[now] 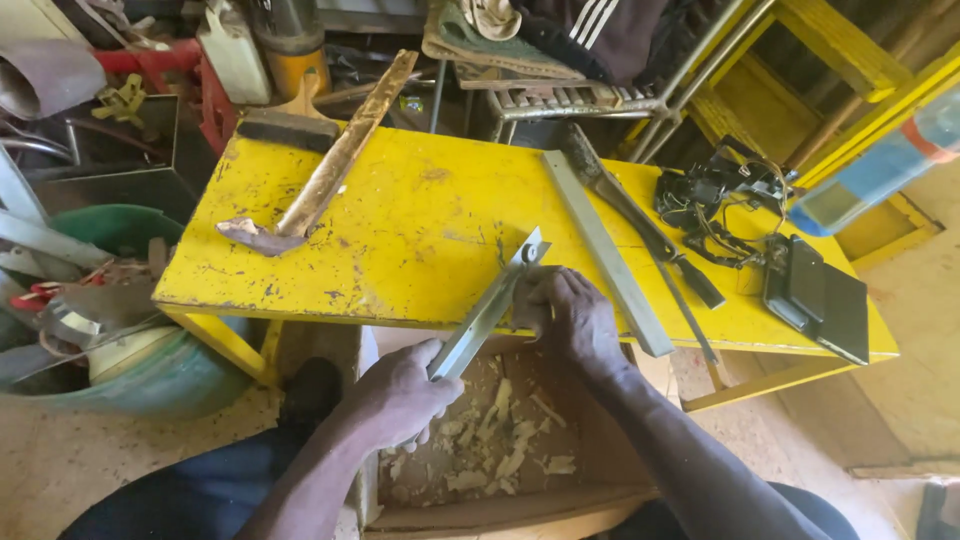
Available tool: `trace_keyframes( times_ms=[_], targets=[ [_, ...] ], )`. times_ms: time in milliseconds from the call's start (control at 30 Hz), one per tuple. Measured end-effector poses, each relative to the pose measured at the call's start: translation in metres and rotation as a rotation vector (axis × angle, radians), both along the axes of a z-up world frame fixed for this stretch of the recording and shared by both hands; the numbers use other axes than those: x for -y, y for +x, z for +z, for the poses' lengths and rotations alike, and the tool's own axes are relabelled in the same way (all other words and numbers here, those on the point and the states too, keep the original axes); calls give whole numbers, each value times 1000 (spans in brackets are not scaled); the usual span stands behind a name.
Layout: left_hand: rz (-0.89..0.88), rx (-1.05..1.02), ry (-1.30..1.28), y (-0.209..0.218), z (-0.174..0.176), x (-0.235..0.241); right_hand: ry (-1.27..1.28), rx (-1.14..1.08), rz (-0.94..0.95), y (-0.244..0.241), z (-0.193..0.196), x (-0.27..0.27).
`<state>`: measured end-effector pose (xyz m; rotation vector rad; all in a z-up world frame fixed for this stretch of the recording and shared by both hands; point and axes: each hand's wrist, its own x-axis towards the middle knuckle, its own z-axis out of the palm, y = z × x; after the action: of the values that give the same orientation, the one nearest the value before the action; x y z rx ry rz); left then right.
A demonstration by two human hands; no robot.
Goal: Sanding the edges of a metal bracket using sandpaper at a workbench to remove burrs and smooth the surface.
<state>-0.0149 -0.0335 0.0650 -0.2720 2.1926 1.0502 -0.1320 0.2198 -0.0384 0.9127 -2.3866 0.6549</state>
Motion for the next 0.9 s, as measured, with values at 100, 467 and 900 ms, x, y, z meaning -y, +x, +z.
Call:
trace_keyframes(
  times_ms=[100, 467, 900],
  targets=[
    [8, -19, 41, -2, -18, 2, 161, -179, 70, 28, -14, 23],
    [-9, -219, 71, -7, -25, 5, -5, 91, 247, 35, 11, 22],
    [69, -206, 168, -23, -62, 7, 36, 147, 208, 57, 0, 24]
  ],
)
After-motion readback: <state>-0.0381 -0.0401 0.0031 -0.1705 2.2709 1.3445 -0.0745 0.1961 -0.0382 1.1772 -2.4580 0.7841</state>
